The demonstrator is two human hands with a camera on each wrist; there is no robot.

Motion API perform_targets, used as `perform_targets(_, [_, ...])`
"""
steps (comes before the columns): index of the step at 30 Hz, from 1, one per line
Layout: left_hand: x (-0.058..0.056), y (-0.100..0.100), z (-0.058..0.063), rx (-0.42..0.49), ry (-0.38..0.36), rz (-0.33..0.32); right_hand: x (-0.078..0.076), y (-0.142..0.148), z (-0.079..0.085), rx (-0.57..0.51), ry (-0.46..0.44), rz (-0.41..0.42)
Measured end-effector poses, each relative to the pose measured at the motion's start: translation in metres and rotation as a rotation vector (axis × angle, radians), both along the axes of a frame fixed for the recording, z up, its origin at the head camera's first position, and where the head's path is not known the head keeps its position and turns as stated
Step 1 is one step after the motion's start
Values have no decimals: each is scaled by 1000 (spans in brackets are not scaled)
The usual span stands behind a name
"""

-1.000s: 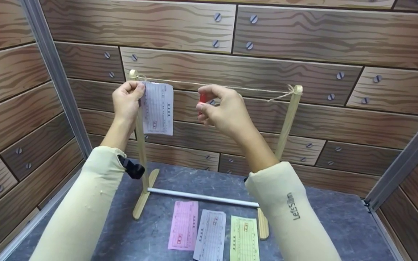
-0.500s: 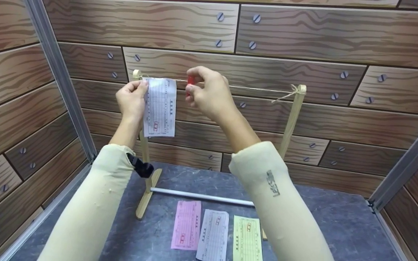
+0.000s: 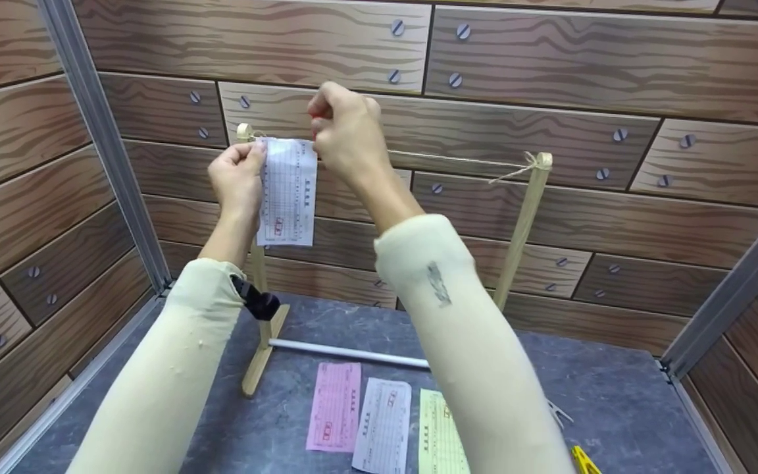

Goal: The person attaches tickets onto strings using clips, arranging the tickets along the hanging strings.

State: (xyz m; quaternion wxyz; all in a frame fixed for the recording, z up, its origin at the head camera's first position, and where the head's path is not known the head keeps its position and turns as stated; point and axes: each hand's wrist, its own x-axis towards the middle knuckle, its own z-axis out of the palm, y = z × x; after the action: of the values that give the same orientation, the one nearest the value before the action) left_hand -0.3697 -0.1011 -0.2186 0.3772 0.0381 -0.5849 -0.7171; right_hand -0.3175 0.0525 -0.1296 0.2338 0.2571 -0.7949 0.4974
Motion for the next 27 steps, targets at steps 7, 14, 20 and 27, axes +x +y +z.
perform_targets(7, [0, -2, 0, -36, 10, 25, -18, -27, 4, -70, -46, -20])
perform_targets(14, [-2, 0, 1, -75, 8, 66, -39, -42, -2, -32, 37, -155])
perform_targets(20, [-2, 4, 1, -98, -5, 63, -47, -44, -5, 33, 35, -236])
perform_targets(27, [-3, 4, -2, -111, 6, 55, -51, -53, -8, 90, -35, -249])
